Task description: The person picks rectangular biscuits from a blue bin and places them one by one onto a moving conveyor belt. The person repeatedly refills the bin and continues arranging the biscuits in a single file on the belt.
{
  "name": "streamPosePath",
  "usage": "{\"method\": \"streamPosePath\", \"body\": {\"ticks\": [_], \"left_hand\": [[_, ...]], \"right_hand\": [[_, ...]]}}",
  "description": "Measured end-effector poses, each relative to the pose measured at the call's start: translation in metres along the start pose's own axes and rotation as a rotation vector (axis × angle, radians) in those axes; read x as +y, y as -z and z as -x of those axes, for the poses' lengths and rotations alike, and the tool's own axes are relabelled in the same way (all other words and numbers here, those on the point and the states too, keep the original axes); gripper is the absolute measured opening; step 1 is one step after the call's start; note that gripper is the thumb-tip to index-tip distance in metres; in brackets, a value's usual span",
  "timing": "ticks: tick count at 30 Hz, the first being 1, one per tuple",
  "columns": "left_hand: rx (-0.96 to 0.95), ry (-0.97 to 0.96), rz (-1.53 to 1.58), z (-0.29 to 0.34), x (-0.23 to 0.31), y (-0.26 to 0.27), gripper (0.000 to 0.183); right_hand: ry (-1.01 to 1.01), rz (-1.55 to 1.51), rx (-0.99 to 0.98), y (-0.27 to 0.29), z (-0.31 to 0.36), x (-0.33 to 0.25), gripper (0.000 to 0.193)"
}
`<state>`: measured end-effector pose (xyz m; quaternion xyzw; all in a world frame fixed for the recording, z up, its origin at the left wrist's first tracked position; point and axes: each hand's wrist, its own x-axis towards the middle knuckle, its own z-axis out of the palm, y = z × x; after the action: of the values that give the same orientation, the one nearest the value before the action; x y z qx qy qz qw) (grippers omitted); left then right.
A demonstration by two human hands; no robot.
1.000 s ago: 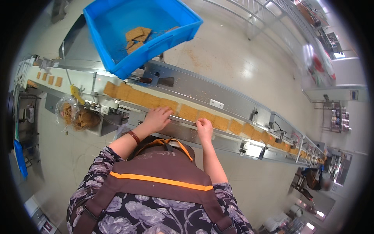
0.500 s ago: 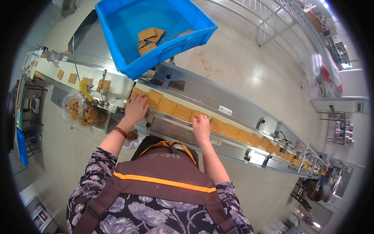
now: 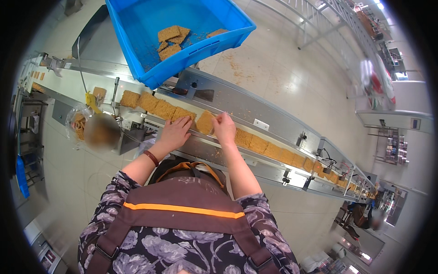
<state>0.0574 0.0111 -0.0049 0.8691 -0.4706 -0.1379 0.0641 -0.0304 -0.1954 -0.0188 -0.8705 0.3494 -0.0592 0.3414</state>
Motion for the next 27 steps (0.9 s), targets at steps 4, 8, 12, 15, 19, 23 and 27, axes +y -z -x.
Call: {"method": "streamPosePath", "body": {"ticks": [4, 8, 12, 15, 19, 23, 27], "left_hand": [[0.039, -0.041, -0.059, -0.003, 0.009, -0.008, 0.053], [-0.018, -0.09, -0.065, -0.01, 0.027, -0.007, 0.053], [-0.047, -0.13, -0.025, -0.011, 0.033, -0.009, 0.05], [-0.115, -0.148, -0.028, -0.013, 0.04, -0.009, 0.049], [-0.065, -0.236, 0.038, -0.017, 0.057, -0.008, 0.047], [0.078, -0.404, 0.295, -0.019, 0.068, -0.01, 0.043], [0.059, -0.408, 0.446, -0.013, 0.069, 0.01, 0.041]], "right_hand": [[-0.258, -0.341, 0.022, 0.018, 0.022, 0.055, 0.023], [-0.294, -0.281, -0.077, 0.017, 0.047, 0.077, 0.021], [-0.085, 0.235, -0.02, 0.034, 0.061, 0.056, 0.023], [0.203, 0.33, 0.079, 0.041, 0.066, 0.058, 0.028], [0.246, 0.403, 0.088, 0.053, 0.071, 0.064, 0.031], [0.233, 0.273, 0.127, 0.058, 0.071, 0.108, 0.03], [0.185, 0.262, 0.153, 0.072, 0.071, 0.111, 0.023]]}}
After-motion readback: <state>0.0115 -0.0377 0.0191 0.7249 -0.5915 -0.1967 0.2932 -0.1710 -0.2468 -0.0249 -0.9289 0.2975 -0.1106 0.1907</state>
